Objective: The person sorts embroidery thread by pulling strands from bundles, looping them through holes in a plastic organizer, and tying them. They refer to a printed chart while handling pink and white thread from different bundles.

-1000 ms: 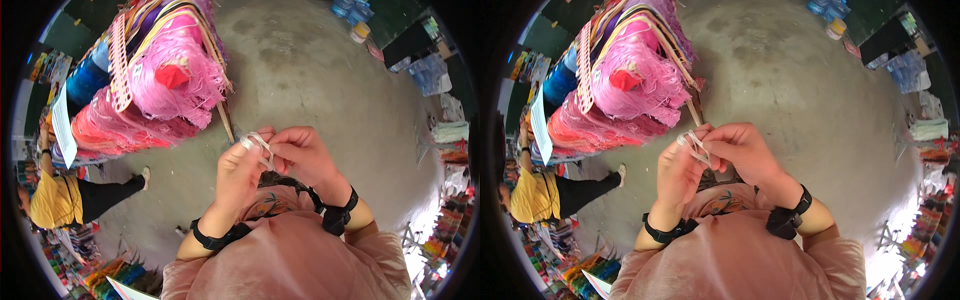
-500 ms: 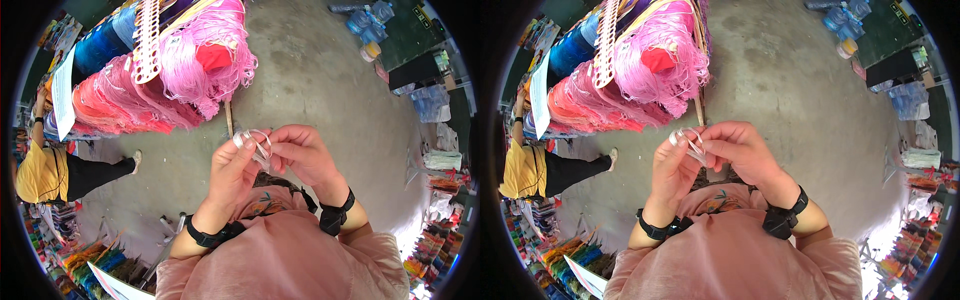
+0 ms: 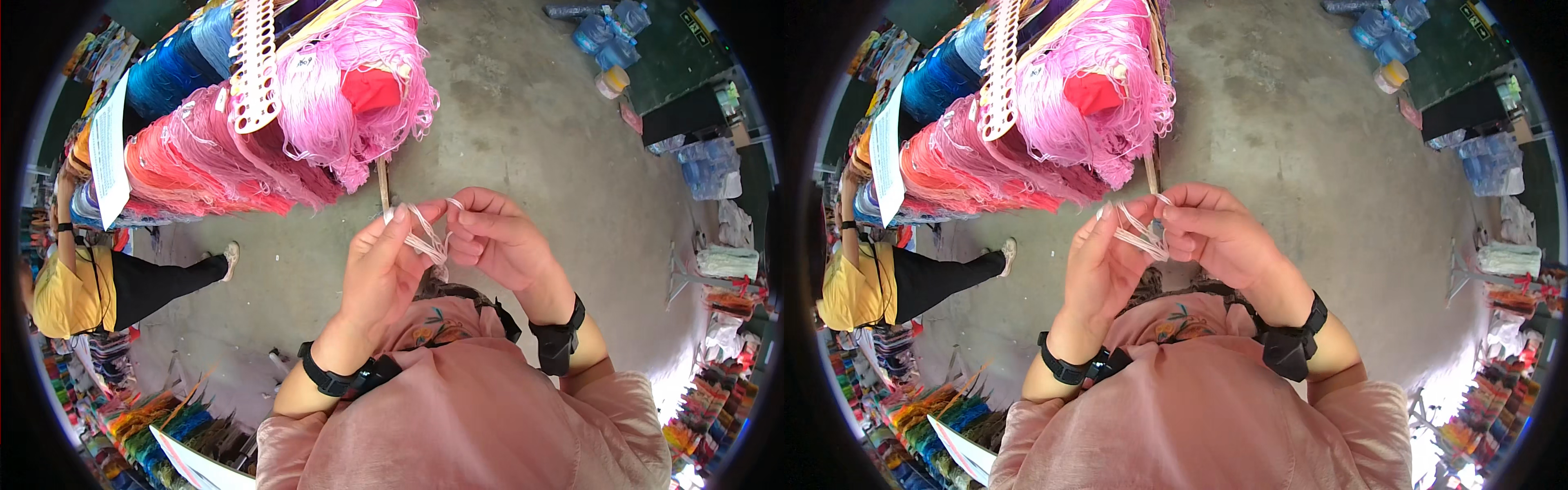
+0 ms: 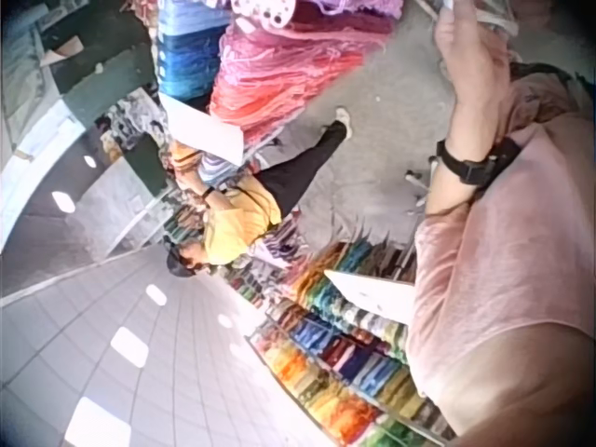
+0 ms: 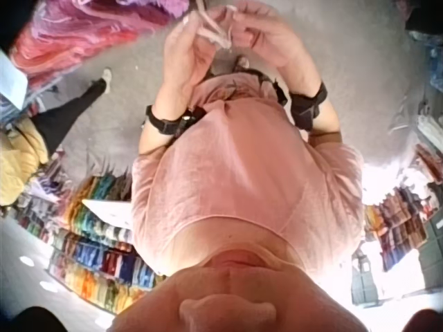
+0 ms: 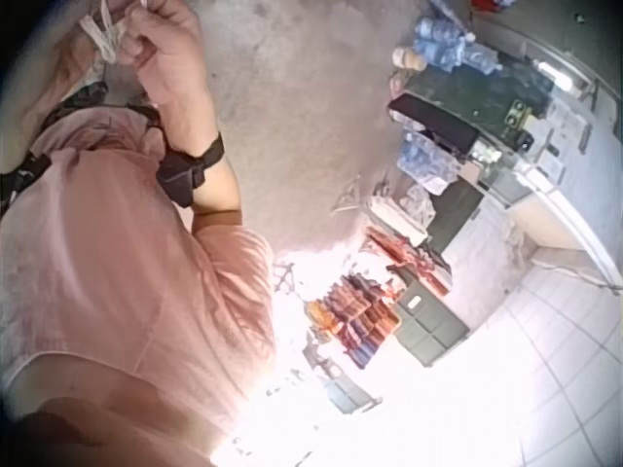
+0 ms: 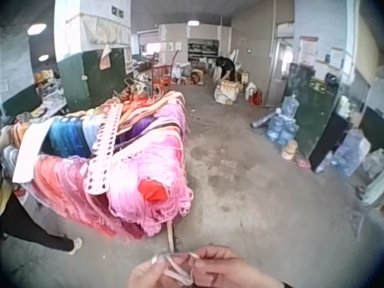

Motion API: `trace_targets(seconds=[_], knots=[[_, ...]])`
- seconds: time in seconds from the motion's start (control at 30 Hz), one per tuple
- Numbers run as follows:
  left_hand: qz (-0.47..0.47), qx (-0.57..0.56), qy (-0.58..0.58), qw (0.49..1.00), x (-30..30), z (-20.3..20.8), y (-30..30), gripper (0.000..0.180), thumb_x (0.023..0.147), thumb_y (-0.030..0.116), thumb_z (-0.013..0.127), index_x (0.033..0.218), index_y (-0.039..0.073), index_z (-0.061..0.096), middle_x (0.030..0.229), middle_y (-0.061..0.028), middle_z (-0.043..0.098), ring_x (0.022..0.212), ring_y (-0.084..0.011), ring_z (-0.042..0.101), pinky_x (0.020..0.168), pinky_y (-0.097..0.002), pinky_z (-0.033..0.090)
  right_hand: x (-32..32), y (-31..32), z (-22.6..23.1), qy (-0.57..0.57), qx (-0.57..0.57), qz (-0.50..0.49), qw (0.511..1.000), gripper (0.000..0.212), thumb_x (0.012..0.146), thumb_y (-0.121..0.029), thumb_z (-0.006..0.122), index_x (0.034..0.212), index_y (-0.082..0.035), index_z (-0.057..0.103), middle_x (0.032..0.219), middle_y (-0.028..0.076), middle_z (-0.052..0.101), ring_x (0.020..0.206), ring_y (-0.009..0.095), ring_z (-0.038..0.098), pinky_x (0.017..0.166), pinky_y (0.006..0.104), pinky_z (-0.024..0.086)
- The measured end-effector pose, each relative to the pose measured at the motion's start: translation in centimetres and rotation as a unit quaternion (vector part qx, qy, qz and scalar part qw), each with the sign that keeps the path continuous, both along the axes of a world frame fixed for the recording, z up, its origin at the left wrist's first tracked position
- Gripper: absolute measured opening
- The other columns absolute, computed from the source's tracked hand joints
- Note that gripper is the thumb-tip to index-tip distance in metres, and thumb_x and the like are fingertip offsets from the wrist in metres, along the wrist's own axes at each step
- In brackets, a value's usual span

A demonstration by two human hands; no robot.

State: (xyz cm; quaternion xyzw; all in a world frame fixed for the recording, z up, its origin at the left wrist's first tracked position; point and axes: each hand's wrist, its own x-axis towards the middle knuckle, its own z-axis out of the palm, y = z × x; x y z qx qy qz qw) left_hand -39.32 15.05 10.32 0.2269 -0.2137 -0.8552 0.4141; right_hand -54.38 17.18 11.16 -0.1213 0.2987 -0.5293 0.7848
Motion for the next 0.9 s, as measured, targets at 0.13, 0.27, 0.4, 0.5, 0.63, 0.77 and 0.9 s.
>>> trace_targets(seconds=[0.13,0.27,0.4,0.5,0.63,0.77,0.9], knots=[[0.011,0.006,-0.01,1.0,-0.2,0.5,-0.4,0.026,0.086,0.019,0.039,0.096,-0.001,0.053,0.101,-0.0135,0.052,0.086,-0.0174,0.052,0.074,-0.0324,0.043,0.3,-0.3,0.2,0.029,-0.039,0.002,0.999,0.012,0.08,-0.011,0.047,0.082,0.0,0.052,0.056,-0.001,0.045,0.046,0.005,0.037,0.04,0.0198,0.027],[0.012,0.015,-0.025,1.0,-0.2,0.3,-0.5,0.024,0.085,0.016,0.04,0.095,-0.001,0.053,0.098,-0.0144,0.054,0.084,-0.0176,0.053,0.072,-0.033,0.044,0.9,-0.1,0.3,0.205,-0.059,0.044,0.976,0.01,0.078,-0.01,0.051,0.076,0.0,0.053,0.054,-0.002,0.043,0.045,0.003,0.035,0.037,0.0184,0.022],[-0.022,-0.041,-0.029,0.999,-0.3,-0.3,-0.6,0.022,0.084,0.013,0.042,0.095,-0.002,0.053,0.095,-0.0143,0.055,0.081,-0.0183,0.054,0.069,-0.0327,0.046,1.3,-0.2,0.4,0.249,-0.061,0.038,0.966,0.009,0.076,-0.007,0.054,0.076,0.002,0.055,0.057,-0.002,0.045,0.046,0.002,0.034,0.037,0.0177,0.021],[-0.01,-0.003,-0.023,1.0,-0.3,-0.4,-0.8,0.02,0.083,0.012,0.044,0.094,-0.002,0.053,0.09,-0.0134,0.056,0.078,-0.0187,0.055,0.067,-0.0321,0.047,1.1,-0.1,0.4,0.188,-0.071,0.007,0.98,0.011,0.075,-0.006,0.053,0.082,0.003,0.057,0.062,0.0,0.049,0.046,0.002,0.034,0.038,0.0181,0.023],[-0.009,0.0,-0.008,1.0,-0.2,-0.7,-0.9,0.02,0.083,0.014,0.044,0.092,-0.001,0.054,0.088,-0.0124,0.056,0.077,-0.0184,0.055,0.066,-0.0326,0.047,0.9,-0.1,0.5,0.135,-0.065,0.029,0.988,0.014,0.075,-0.005,0.053,0.087,0.003,0.057,0.066,0.0,0.051,0.047,0.003,0.035,0.039,0.0181,0.024],[-0.006,-0.008,-0.001,1.0,-0.3,-0.7,-0.8,0.019,0.083,0.014,0.044,0.091,-0.001,0.054,0.087,-0.0119,0.057,0.076,-0.0179,0.055,0.067,-0.0327,0.046,1.0,-0.1,0.6,0.157,-0.063,0.014,0.985,0.015,0.075,-0.005,0.053,0.087,0.004,0.056,0.063,-0.001,0.048,0.047,0.003,0.034,0.041,0.0176,0.025],[-0.002,-0.001,-0.014,1.0,-0.4,-0.5,-0.7,0.019,0.083,0.014,0.045,0.092,-0.001,0.054,0.086,-0.0115,0.057,0.078,-0.018,0.055,0.068,-0.0333,0.046,0.9,0.0,-0.2,0.15,-0.083,0.011,0.985,0.013,0.076,-0.007,0.053,0.084,0.003,0.056,0.059,-0.003,0.045,0.047,0.003,0.034,0.041,0.0175,0.025]])
